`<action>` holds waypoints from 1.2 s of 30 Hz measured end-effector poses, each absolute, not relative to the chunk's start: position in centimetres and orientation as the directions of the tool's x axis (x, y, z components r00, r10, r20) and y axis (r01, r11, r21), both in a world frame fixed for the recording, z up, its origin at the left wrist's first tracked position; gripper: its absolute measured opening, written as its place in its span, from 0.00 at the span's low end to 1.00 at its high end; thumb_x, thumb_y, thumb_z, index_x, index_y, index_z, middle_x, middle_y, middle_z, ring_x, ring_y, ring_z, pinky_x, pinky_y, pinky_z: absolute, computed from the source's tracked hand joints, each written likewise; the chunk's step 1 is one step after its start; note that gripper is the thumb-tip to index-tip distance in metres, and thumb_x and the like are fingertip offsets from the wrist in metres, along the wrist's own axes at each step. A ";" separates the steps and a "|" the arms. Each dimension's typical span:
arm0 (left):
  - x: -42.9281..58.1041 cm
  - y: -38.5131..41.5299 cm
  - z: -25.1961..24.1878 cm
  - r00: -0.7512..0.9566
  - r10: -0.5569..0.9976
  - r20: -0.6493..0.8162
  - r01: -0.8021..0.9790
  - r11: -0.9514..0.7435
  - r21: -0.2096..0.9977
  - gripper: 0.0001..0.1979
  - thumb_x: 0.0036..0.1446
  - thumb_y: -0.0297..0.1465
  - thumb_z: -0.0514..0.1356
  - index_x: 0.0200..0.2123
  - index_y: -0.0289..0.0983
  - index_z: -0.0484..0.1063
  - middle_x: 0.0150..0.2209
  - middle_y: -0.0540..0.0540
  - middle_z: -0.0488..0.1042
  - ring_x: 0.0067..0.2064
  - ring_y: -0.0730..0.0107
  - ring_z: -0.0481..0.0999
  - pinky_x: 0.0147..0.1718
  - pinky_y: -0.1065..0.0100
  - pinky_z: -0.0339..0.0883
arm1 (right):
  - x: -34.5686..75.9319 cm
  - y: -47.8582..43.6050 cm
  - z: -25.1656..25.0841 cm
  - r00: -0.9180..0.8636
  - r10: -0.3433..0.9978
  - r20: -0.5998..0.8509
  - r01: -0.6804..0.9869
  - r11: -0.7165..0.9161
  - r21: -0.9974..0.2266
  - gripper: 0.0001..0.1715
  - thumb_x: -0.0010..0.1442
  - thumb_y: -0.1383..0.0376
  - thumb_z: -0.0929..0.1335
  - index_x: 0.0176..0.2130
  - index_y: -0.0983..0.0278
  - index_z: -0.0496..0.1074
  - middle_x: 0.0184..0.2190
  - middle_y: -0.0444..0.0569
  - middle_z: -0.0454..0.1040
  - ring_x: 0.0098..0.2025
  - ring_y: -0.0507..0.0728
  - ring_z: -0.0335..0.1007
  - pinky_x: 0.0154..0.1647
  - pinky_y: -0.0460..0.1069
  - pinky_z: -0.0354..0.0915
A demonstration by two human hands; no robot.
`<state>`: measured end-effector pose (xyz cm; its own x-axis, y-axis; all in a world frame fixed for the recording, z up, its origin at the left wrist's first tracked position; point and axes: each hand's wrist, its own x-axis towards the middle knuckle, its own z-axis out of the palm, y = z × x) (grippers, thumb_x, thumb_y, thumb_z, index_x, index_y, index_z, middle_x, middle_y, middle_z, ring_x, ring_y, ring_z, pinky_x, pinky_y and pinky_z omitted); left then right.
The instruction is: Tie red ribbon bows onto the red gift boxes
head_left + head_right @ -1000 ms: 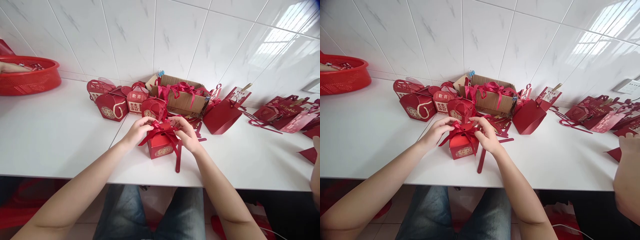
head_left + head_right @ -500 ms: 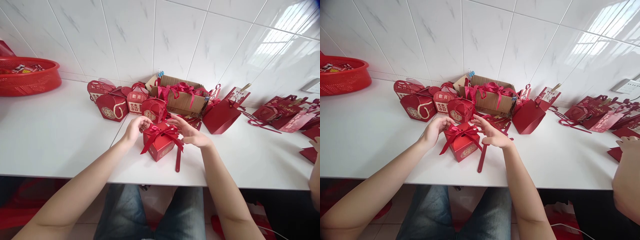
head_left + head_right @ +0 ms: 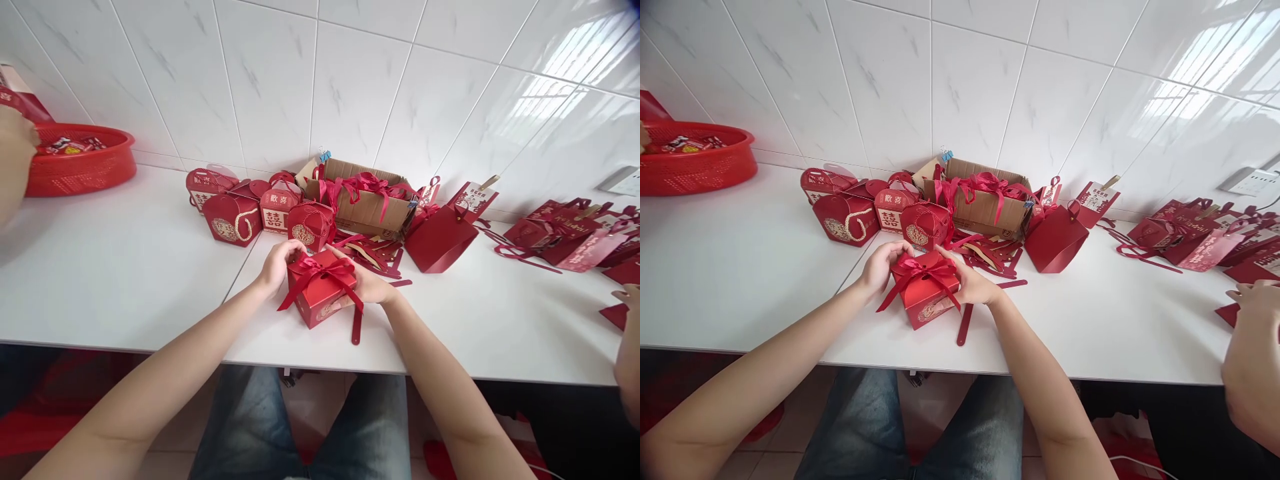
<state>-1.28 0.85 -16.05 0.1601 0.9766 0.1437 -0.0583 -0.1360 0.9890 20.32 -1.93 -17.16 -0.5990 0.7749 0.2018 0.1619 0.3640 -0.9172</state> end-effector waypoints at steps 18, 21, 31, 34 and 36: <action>-1.7 2.6 -17.4 0.081 0.992 0.096 -0.003 -0.096 0.995 0.09 0.46 0.35 0.52 0.24 0.36 0.67 0.21 0.49 0.69 0.22 0.72 0.69 0.22 0.71 0.57 | 31.6 0.1 -19.5 0.901 0.414 0.131 0.235 -0.212 -0.949 0.64 0.27 0.55 0.79 0.60 0.59 0.54 0.62 0.61 0.49 0.65 0.74 0.46 0.62 0.67 0.55; -1.6 2.6 -17.4 0.069 0.994 0.085 0.011 -0.086 0.996 0.09 0.46 0.35 0.52 0.24 0.36 0.67 0.21 0.49 0.69 0.22 0.71 0.68 0.22 0.71 0.57 | 32.9 0.2 -20.2 0.927 0.354 0.121 0.218 -0.251 -0.943 0.61 0.30 0.54 0.78 0.59 0.59 0.54 0.61 0.62 0.48 0.63 0.74 0.49 0.61 0.67 0.55; -1.6 2.9 -18.1 0.062 0.995 0.074 0.060 -0.078 0.995 0.12 0.48 0.40 0.55 0.27 0.37 0.66 0.24 0.50 0.68 0.24 0.71 0.68 0.25 0.69 0.57 | 35.3 2.2 -23.4 0.904 0.384 0.187 0.220 -0.044 -0.975 0.29 0.51 0.65 0.67 0.49 0.61 0.51 0.41 0.50 0.72 0.43 0.56 0.73 0.49 0.55 0.70; -1.3 3.2 -18.8 -0.043 0.983 0.181 0.160 -0.172 0.972 0.12 0.47 0.40 0.58 0.32 0.38 0.65 0.32 0.48 0.70 0.33 0.67 0.70 0.32 0.67 0.62 | 34.9 2.4 -23.6 0.873 0.429 0.233 0.266 -0.019 -0.964 0.23 0.51 0.66 0.66 0.46 0.62 0.55 0.46 0.53 0.71 0.48 0.56 0.72 0.52 0.53 0.67; -0.9 3.9 -19.6 -0.132 0.936 0.326 0.285 -0.279 0.917 0.19 0.46 0.40 0.61 0.41 0.38 0.64 0.42 0.43 0.69 0.43 0.62 0.70 0.42 0.62 0.65 | 34.5 2.4 -23.5 0.860 0.438 0.261 0.299 -0.020 -0.954 0.24 0.50 0.66 0.66 0.47 0.63 0.57 0.51 0.55 0.69 0.53 0.58 0.69 0.55 0.55 0.65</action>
<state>-0.93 3.88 -19.58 -0.1316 0.9362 0.3258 0.2846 -0.2791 0.9171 34.52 2.37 -23.51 0.8604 0.4380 0.2606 0.2991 -0.0200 -0.9540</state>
